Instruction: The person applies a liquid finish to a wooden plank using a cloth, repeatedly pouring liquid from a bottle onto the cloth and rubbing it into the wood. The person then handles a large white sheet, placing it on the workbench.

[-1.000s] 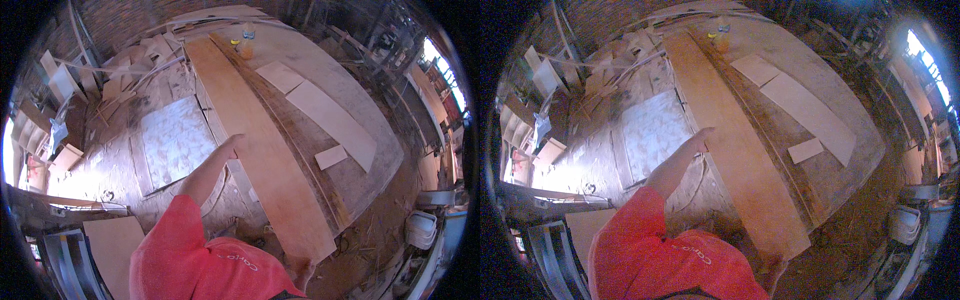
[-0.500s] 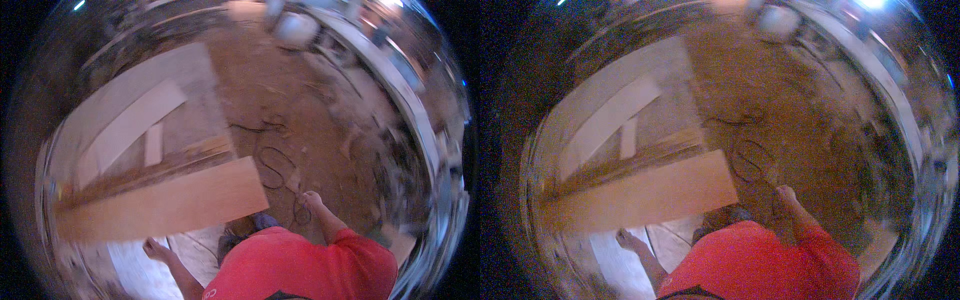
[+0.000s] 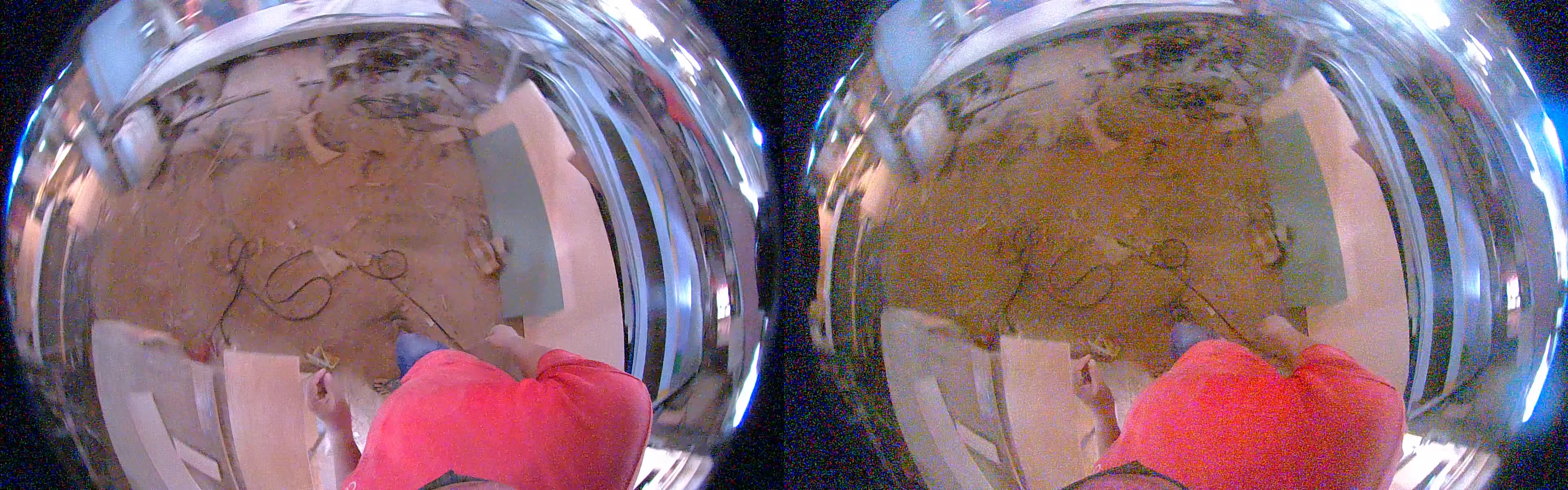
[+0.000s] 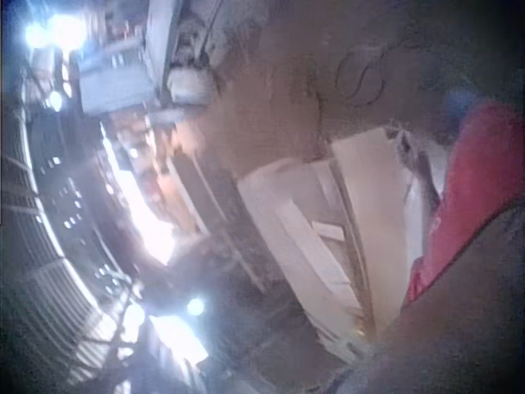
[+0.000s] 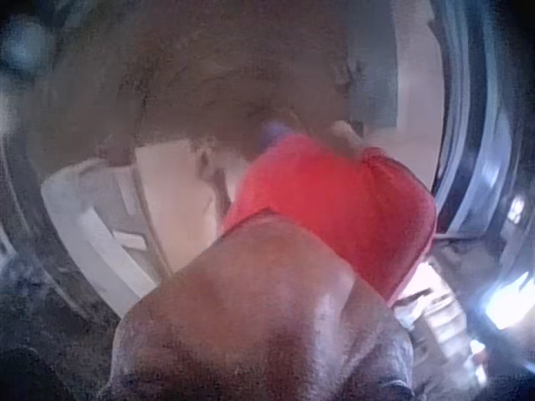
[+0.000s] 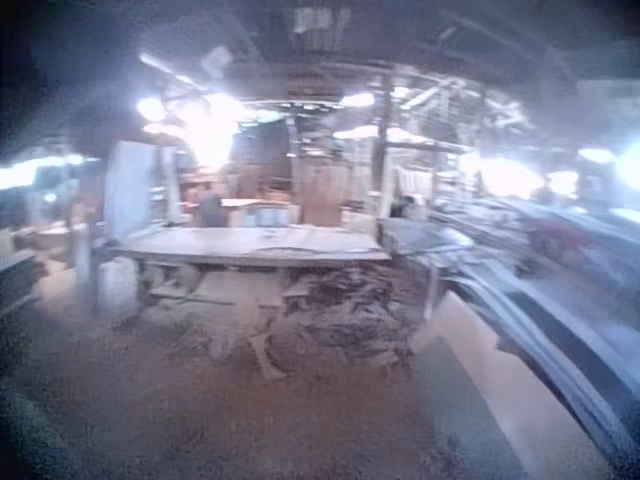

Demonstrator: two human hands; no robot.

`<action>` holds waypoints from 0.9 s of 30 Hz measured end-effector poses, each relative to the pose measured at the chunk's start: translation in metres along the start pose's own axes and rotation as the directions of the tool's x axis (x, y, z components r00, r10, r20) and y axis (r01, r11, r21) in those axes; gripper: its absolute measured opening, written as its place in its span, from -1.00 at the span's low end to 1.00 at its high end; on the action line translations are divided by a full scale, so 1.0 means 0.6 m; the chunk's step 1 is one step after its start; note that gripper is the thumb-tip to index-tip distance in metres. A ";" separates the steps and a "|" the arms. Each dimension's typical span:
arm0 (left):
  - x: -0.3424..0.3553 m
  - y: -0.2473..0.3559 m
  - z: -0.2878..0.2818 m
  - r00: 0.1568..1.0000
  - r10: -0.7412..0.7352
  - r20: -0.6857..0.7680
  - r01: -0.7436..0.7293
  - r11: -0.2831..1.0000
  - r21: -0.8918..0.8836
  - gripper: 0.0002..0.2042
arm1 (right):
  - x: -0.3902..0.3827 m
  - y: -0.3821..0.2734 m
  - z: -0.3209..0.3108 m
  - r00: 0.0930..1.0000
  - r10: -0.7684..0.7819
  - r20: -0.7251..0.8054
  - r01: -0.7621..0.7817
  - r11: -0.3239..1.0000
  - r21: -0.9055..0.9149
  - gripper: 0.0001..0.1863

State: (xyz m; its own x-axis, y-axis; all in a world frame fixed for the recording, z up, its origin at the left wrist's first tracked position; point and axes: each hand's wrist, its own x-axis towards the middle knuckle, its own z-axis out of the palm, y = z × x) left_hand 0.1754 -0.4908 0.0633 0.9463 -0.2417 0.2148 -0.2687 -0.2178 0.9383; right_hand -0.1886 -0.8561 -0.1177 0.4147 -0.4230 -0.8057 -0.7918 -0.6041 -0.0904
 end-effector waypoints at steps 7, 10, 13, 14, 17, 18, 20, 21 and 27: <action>0.082 0.124 0.251 0.843 0.117 0.526 -0.199 0.975 0.102 -0.88 | 0.008 0.163 0.245 0.990 0.011 -0.140 -0.002 0.998 0.064 -0.60; 0.082 0.076 0.378 0.722 0.066 0.688 -0.143 0.988 0.056 -0.85 | 0.018 0.296 0.361 0.958 0.165 -0.233 -0.100 0.958 0.269 -0.59; 0.110 0.052 0.524 0.643 0.061 0.763 -0.187 0.979 0.080 -0.81 | 0.082 0.248 0.261 0.905 0.336 -0.261 -0.089 0.751 0.655 -0.59; 0.105 0.032 0.536 0.614 -0.004 0.789 -0.146 0.982 0.119 -0.79 | 0.080 0.255 0.220 0.888 0.353 -0.296 -0.061 0.728 0.683 -0.59; 0.109 0.001 0.669 0.481 -0.145 0.865 -0.013 0.985 0.173 -0.75 | 0.035 0.342 0.101 0.624 0.532 -0.572 0.130 0.651 0.747 -0.57; 0.093 0.009 0.739 0.397 -0.134 0.908 -0.051 0.985 0.168 -0.75 | 0.015 0.415 0.065 0.623 0.667 -0.408 0.146 0.414 0.899 -0.57; 0.115 -0.017 0.805 0.331 -0.142 0.933 0.079 0.989 0.122 -0.77 | 0.006 0.428 -0.002 0.649 0.731 -0.208 0.171 0.127 0.977 -0.58; 0.128 -0.004 0.827 0.316 -0.160 0.935 0.131 0.984 0.125 -0.78 | -0.024 0.422 -0.067 0.662 0.722 -0.202 0.165 0.123 0.979 -0.59; 0.137 0.026 1.048 -0.057 -0.274 0.960 -0.044 0.961 0.272 -0.79 | -0.056 0.360 0.133 0.447 0.832 0.328 0.602 -0.552 0.578 -0.75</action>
State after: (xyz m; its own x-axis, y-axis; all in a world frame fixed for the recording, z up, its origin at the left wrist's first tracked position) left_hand 0.1361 -1.1090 -0.0749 -0.1532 -0.8344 -0.5295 -0.3484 -0.4558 0.8191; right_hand -0.4095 -0.9185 -0.1568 -0.6205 -0.4699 -0.6278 0.4269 0.4691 -0.7731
